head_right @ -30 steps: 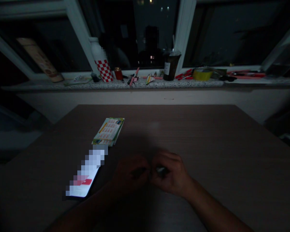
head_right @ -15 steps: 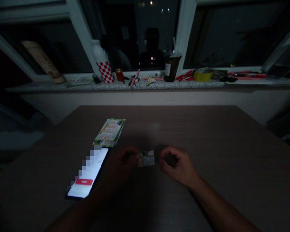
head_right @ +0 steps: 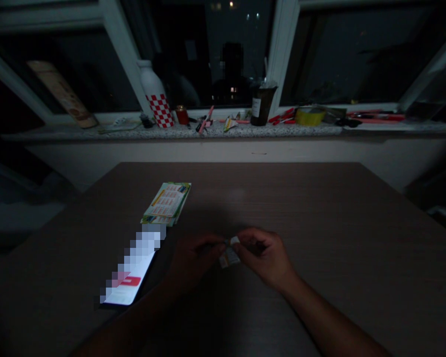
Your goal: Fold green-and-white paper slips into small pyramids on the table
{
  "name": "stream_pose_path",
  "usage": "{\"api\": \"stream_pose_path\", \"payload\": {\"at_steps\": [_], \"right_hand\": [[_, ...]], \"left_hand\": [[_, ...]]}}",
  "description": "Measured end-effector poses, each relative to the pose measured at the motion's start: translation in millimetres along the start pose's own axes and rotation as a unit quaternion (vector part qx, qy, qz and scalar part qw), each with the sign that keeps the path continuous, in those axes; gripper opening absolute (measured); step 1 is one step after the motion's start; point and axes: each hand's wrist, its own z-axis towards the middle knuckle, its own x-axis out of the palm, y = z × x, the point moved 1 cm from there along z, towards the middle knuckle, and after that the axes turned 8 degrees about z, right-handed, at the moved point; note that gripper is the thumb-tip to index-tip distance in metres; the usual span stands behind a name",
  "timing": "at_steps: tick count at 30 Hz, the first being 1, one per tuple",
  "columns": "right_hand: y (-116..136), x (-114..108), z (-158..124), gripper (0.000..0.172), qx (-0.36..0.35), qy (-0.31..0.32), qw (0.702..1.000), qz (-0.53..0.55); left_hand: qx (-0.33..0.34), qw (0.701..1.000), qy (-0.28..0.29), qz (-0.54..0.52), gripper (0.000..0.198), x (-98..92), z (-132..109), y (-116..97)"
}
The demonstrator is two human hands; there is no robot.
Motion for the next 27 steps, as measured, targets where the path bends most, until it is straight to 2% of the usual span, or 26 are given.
{"api": "stream_pose_path", "payload": {"at_steps": [3, 8, 15, 21, 27], "right_hand": [[-1, 1, -1, 0.012, 0.025, -0.013, 1.0, 0.01], [5, 1, -1, 0.01, 0.018, 0.013, 0.999, 0.039], [1, 2, 1, 0.015, 0.065, -0.009, 0.994, 0.092], [2, 1, 1, 0.015, 0.041, -0.026, 0.997, 0.052], [2, 5, -2, 0.011, 0.022, 0.0, 0.999, 0.024]], "left_hand": [[0.004, 1.0, 0.01, -0.002, 0.011, -0.2, 0, 0], [-0.005, 0.997, 0.022, -0.071, 0.014, 0.6, -1, 6], [-0.007, 0.997, -0.001, -0.079, 0.013, 1.8, -2, 9], [0.002, 1.0, -0.006, -0.012, 0.009, 5.3, -4, 6], [0.087, 0.993, 0.019, 0.073, 0.017, 8.8, -4, -4]]}}
